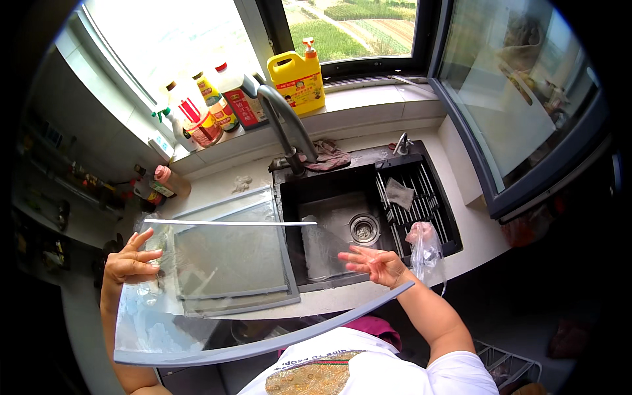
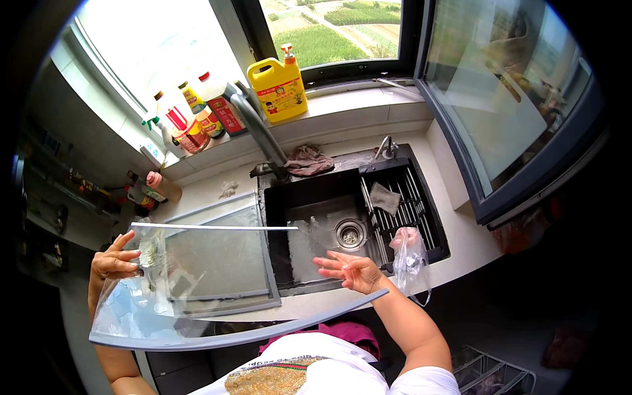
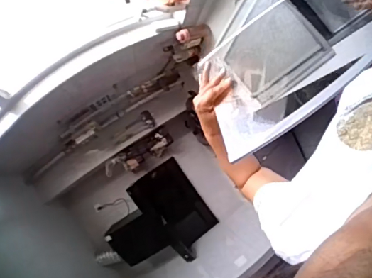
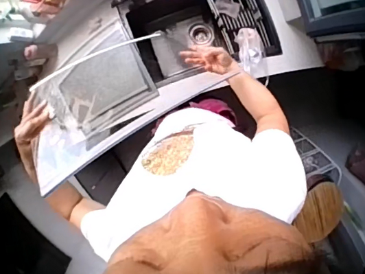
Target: The person rinses a glass shelf in a sink, wipes the adjacent surfaces with a cloth, and then wipes both sides of the glass shelf with the cloth.
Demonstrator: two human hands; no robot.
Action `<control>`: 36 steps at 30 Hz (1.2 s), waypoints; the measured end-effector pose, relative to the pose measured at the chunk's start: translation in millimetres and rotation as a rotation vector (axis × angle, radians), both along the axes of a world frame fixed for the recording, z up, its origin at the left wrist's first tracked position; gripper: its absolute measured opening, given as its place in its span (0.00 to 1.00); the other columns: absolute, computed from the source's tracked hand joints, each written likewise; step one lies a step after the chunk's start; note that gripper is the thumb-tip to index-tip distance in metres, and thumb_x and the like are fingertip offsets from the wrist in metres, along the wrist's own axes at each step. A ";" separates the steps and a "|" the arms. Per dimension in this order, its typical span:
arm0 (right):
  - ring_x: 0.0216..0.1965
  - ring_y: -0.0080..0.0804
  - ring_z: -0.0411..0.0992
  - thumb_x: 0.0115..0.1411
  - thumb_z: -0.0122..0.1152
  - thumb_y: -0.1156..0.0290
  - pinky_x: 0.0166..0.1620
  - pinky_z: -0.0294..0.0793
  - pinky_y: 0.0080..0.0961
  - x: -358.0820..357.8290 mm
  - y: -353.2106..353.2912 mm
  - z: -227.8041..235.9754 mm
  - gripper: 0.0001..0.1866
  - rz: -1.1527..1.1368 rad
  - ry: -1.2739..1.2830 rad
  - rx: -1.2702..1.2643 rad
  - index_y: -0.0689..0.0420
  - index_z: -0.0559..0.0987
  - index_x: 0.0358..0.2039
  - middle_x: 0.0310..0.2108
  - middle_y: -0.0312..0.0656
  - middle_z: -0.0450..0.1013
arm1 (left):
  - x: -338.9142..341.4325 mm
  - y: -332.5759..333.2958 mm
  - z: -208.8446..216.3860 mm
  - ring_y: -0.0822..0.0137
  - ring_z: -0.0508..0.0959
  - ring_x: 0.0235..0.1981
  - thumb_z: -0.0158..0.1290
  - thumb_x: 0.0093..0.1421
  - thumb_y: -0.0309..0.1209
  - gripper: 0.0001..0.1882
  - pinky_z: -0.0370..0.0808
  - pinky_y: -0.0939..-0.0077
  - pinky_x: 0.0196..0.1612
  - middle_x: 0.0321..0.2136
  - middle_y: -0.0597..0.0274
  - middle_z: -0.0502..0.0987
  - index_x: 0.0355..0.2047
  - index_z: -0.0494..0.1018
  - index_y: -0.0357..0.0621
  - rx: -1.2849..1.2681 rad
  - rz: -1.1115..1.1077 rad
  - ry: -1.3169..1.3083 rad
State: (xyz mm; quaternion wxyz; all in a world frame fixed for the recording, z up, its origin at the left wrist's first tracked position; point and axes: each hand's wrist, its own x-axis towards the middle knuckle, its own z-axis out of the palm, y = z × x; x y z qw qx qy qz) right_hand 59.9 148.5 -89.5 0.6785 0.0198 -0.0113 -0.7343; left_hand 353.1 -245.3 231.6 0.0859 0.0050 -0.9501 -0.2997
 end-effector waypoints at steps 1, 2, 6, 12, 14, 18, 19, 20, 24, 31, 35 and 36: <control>0.50 0.48 0.71 0.55 0.51 0.79 0.32 0.83 0.25 -1.3 5.8 7.4 0.44 0.064 0.161 0.107 0.60 0.37 0.65 0.62 0.63 0.50 | 1.5 -2.3 -2.4 0.51 0.67 0.58 0.67 0.39 0.28 0.12 0.52 0.58 0.64 0.39 0.58 0.81 0.29 0.82 0.51 0.008 -0.021 0.018; 0.46 0.44 0.73 0.57 0.52 0.76 0.31 0.82 0.22 -3.0 7.7 11.5 0.44 0.120 0.273 0.177 0.60 0.36 0.65 0.60 0.63 0.54 | 2.0 -5.3 -5.3 0.50 0.66 0.59 0.67 0.40 0.29 0.12 0.51 0.57 0.64 0.39 0.58 0.80 0.29 0.82 0.50 0.016 -0.043 0.036; 0.27 0.28 0.78 0.62 0.56 0.66 0.25 0.78 0.14 9.6 18.3 18.0 0.47 0.247 0.493 0.342 0.57 0.31 0.66 0.47 0.58 0.71 | 19.2 -39.5 -9.3 0.46 0.57 0.64 0.67 0.40 0.31 0.12 0.47 0.54 0.65 0.44 0.53 0.78 0.29 0.82 0.48 -0.062 -0.199 -0.027; 0.24 0.34 0.77 0.59 0.59 0.72 0.25 0.78 0.20 64.1 35.4 41.8 0.49 -0.049 0.484 0.335 0.52 0.32 0.67 0.32 0.52 0.76 | 32.6 -15.5 -36.2 0.48 0.50 0.66 0.63 0.45 0.35 0.24 0.49 0.57 0.64 0.63 0.47 0.55 0.45 0.72 0.49 0.113 -0.054 0.385; 0.24 0.35 0.77 0.59 0.59 0.73 0.25 0.78 0.20 75.9 34.8 51.1 0.50 -0.105 0.484 0.305 0.51 0.31 0.67 0.31 0.52 0.76 | 38.0 9.2 -56.5 0.53 0.54 0.65 0.55 0.53 0.42 0.35 0.61 0.61 0.59 0.65 0.50 0.49 0.59 0.55 0.54 0.283 0.281 0.474; 0.23 0.36 0.77 0.59 0.60 0.73 0.26 0.77 0.23 79.8 26.7 66.1 0.52 -0.162 0.492 0.256 0.49 0.28 0.66 0.31 0.52 0.76 | 39.8 44.2 -126.5 0.47 0.51 0.65 0.33 0.60 0.62 0.42 0.65 0.50 0.57 0.67 0.50 0.44 0.68 0.38 0.56 1.169 0.362 0.398; 0.22 0.36 0.76 0.59 0.60 0.74 0.26 0.75 0.23 76.9 27.0 70.1 0.52 -0.161 0.523 0.279 0.49 0.27 0.66 0.32 0.53 0.76 | 33.7 63.3 -128.9 0.45 0.49 0.65 0.30 0.60 0.66 0.43 0.64 0.44 0.56 0.67 0.50 0.43 0.68 0.36 0.57 1.417 0.306 0.382; 0.23 0.37 0.76 0.59 0.59 0.74 0.25 0.76 0.24 74.8 26.6 70.0 0.51 -0.179 0.533 0.302 0.49 0.28 0.66 0.32 0.53 0.76 | 19.4 102.3 -125.6 0.42 0.46 0.66 0.30 0.59 0.67 0.44 0.63 0.37 0.55 0.67 0.49 0.40 0.68 0.34 0.60 1.648 0.186 0.398; 0.25 0.41 0.78 0.59 0.57 0.77 0.26 0.78 0.25 63.3 26.5 67.3 0.51 -0.224 0.566 0.324 0.46 0.28 0.66 0.33 0.55 0.75 | 8.4 157.3 -148.6 0.35 0.37 0.66 0.42 0.40 0.79 0.64 0.53 0.21 0.52 0.66 0.44 0.25 0.67 0.29 0.59 1.855 0.056 0.828; 0.26 0.39 0.78 0.58 0.56 0.79 0.27 0.80 0.25 34.5 45.6 56.9 0.50 -0.225 0.635 0.449 0.45 0.31 0.66 0.33 0.55 0.74 | 5.2 232.9 -188.5 0.40 0.41 0.66 0.52 0.48 0.67 0.57 0.55 0.30 0.56 0.67 0.44 0.35 0.67 0.37 0.52 1.798 0.307 0.902; 0.33 0.32 0.77 0.57 0.56 0.80 0.28 0.81 0.25 10.1 60.1 37.1 0.45 -0.240 0.708 0.464 0.49 0.39 0.67 0.39 0.49 0.72 | -26.5 270.1 -203.0 0.38 0.59 0.60 0.51 0.58 0.38 0.38 0.67 0.42 0.51 0.63 0.39 0.50 0.66 0.45 0.52 1.822 0.690 0.471; 0.34 0.31 0.77 0.57 0.56 0.80 0.29 0.81 0.24 3.2 65.8 41.9 0.45 -0.234 0.737 0.473 0.50 0.40 0.67 0.40 0.49 0.72 | -34.3 279.2 -205.4 0.39 0.62 0.58 0.49 0.58 0.31 0.36 0.69 0.45 0.49 0.62 0.38 0.53 0.65 0.47 0.51 1.804 0.735 0.426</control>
